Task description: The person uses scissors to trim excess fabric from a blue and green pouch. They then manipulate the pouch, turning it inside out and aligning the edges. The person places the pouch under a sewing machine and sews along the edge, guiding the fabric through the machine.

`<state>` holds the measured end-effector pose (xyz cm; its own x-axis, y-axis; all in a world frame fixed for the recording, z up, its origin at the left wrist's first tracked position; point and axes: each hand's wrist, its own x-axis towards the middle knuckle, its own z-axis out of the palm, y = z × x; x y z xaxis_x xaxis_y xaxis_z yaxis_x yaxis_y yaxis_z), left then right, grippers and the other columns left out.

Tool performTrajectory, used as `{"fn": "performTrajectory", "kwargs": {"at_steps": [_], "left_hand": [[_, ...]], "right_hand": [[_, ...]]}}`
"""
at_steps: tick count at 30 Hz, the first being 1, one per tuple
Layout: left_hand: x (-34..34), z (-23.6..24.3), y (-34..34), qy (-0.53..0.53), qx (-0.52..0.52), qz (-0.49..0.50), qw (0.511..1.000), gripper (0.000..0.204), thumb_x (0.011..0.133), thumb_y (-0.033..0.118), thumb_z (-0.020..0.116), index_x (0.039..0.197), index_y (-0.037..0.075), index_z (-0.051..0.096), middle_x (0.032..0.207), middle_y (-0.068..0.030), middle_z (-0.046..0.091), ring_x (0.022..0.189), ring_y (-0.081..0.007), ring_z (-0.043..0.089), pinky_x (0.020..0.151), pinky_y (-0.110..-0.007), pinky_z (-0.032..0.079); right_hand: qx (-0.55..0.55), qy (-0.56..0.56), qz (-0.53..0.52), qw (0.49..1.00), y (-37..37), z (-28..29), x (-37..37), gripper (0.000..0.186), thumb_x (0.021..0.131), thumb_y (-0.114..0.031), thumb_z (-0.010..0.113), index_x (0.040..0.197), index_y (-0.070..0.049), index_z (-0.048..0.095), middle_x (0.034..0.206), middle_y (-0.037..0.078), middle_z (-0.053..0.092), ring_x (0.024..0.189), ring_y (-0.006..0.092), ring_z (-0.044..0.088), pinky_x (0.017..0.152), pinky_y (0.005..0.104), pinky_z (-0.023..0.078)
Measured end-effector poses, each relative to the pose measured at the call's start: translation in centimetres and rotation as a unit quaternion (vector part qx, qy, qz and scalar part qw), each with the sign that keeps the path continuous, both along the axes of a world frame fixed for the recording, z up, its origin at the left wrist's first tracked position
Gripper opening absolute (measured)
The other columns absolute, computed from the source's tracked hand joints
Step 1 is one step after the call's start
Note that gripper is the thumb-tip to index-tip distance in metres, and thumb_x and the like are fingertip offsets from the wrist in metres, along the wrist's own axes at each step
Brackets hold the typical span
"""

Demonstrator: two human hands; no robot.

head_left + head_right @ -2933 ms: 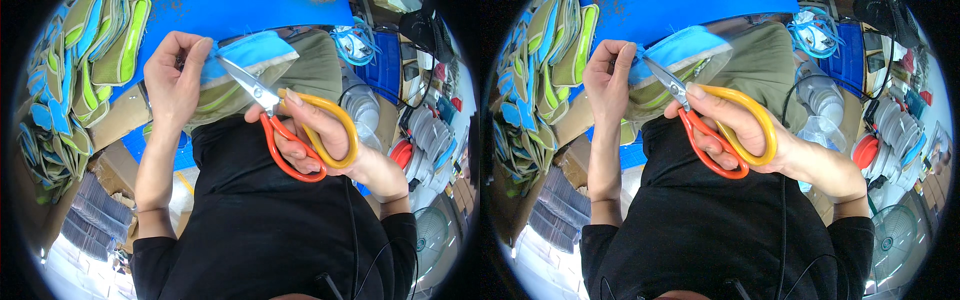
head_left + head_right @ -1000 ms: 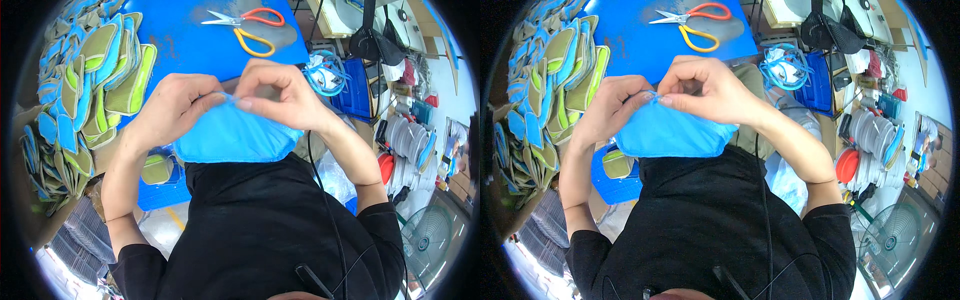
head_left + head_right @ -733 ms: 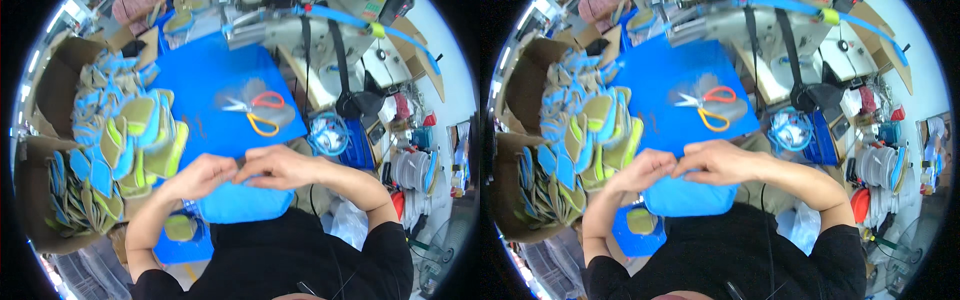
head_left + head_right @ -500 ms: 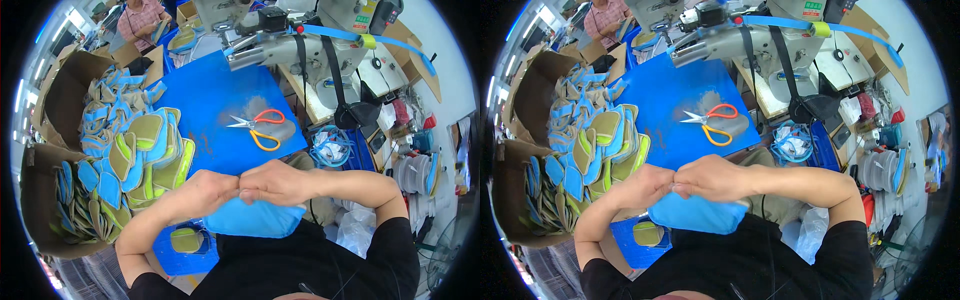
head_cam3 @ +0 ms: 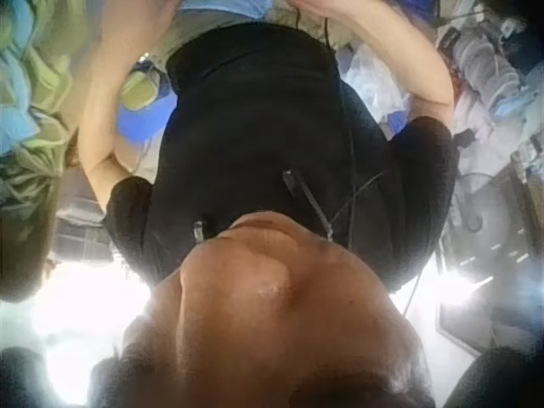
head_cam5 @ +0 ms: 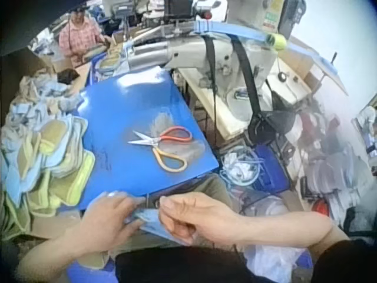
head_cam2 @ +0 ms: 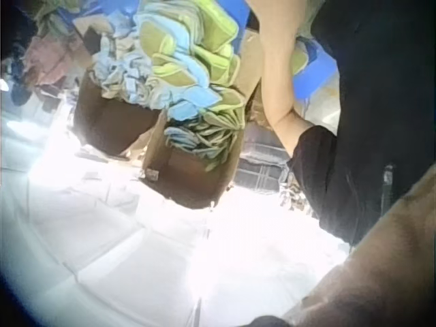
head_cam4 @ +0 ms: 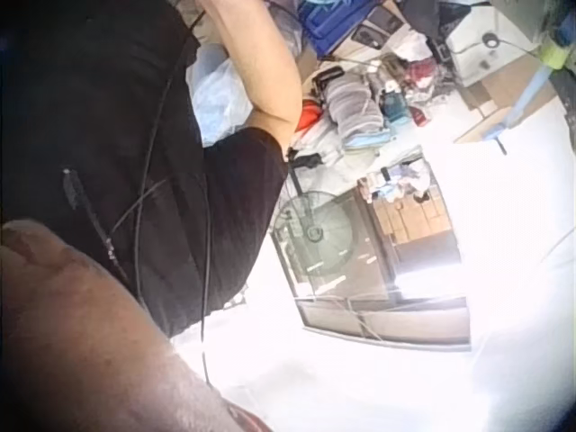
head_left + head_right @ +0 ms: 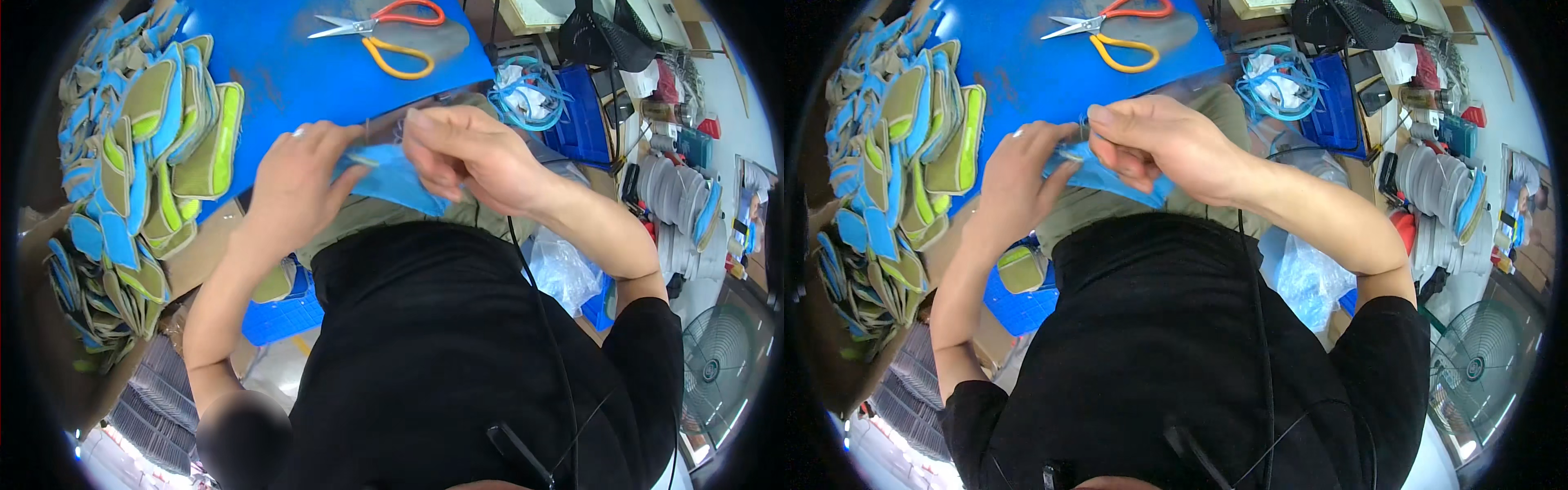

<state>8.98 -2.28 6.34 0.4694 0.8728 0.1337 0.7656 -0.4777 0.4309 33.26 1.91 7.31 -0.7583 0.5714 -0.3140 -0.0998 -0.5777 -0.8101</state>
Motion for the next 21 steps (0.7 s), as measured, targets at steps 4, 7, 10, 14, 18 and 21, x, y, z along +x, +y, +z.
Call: {"fn": "performTrajectory", "kwargs": {"at_steps": [4,7,10,14,18,21], "left_hand": [[0.3,-2.1,-0.7,0.066,-0.047,-0.015,0.997,0.021,0.091,0.021,0.069,0.091,0.004,0.056,0.086,-0.0122,0.061,0.084,-0.0334,0.065,0.067,-0.045,0.05],[0.2,-0.5,-1.0,0.116,-0.048,-0.065,0.99,0.02,0.091,0.021,0.069,0.089,0.006,0.055,0.084,-0.0117,0.06,0.08,-0.0325,0.064,0.065,-0.045,0.05],[0.0,4.0,-0.3,0.13,-0.015,-0.175,0.976,0.023,0.096,0.022,0.066,0.084,0.006,0.054,0.075,-0.012,0.058,0.07,-0.0306,0.063,0.058,-0.043,0.05],[-4.6,2.9,-2.6,0.051,0.026,0.096,0.994,0.027,0.1,0.019,0.062,0.08,0.003,0.052,0.066,-0.0151,0.051,0.06,-0.0334,0.055,0.056,-0.043,0.045],[-7.9,-1.3,-3.5,0.067,-0.094,0.143,0.983,0.027,0.098,0.015,0.064,0.078,0.003,0.053,0.065,-0.0195,0.052,0.066,-0.0392,0.06,0.06,-0.048,0.046],[-7.0,-4.9,-1.6,0.072,-0.113,0.194,0.972,0.017,0.094,0.014,0.07,0.1,0.001,0.06,0.093,-0.0222,0.062,0.089,-0.0394,0.065,0.077,-0.048,0.051]], "right_hand": [[0.102,-0.061,0.022,0.993,0.7,-1.4,1.7,0.043,0.11,-0.035,0.047,0.078,-0.008,0.053,0.064,0.002,0.045,0.058,0.0154,0.048,0.056,0.0288,0.039],[0.565,-0.221,0.018,0.795,-0.5,-1.3,1.5,0.035,0.107,-0.03,0.052,0.08,-0.007,0.057,0.067,0.008,0.047,0.063,0.0261,0.054,0.06,0.0355,0.045],[0.702,-0.12,0.08,0.697,-1.9,2.5,-0.3,0.009,0.085,-0.02,0.066,0.09,-0.012,0.065,0.08,0.008,0.061,0.073,0.0303,0.064,0.063,0.042,0.053],[0.58,-0.334,0.082,0.739,-3.4,-1.0,10.5,0.023,0.1,-0.021,0.054,0.084,-0.008,0.062,0.074,0.013,0.06,0.068,0.0304,0.063,0.064,0.0424,0.053],[0.37,-0.271,-0.03,0.888,-1.1,-3.3,9.9,0.043,0.108,-0.039,0.046,0.084,-0.008,0.063,0.073,0.009,0.065,0.065,0.0229,0.065,0.06,0.0361,0.048],[0.058,-0.027,-0.205,0.977,1.0,-0.8,5.7,0.049,0.11,-0.048,0.043,0.1,-0.007,0.067,0.095,0.009,0.075,0.074,0.0129,0.07,0.059,0.0233,0.045]]}}
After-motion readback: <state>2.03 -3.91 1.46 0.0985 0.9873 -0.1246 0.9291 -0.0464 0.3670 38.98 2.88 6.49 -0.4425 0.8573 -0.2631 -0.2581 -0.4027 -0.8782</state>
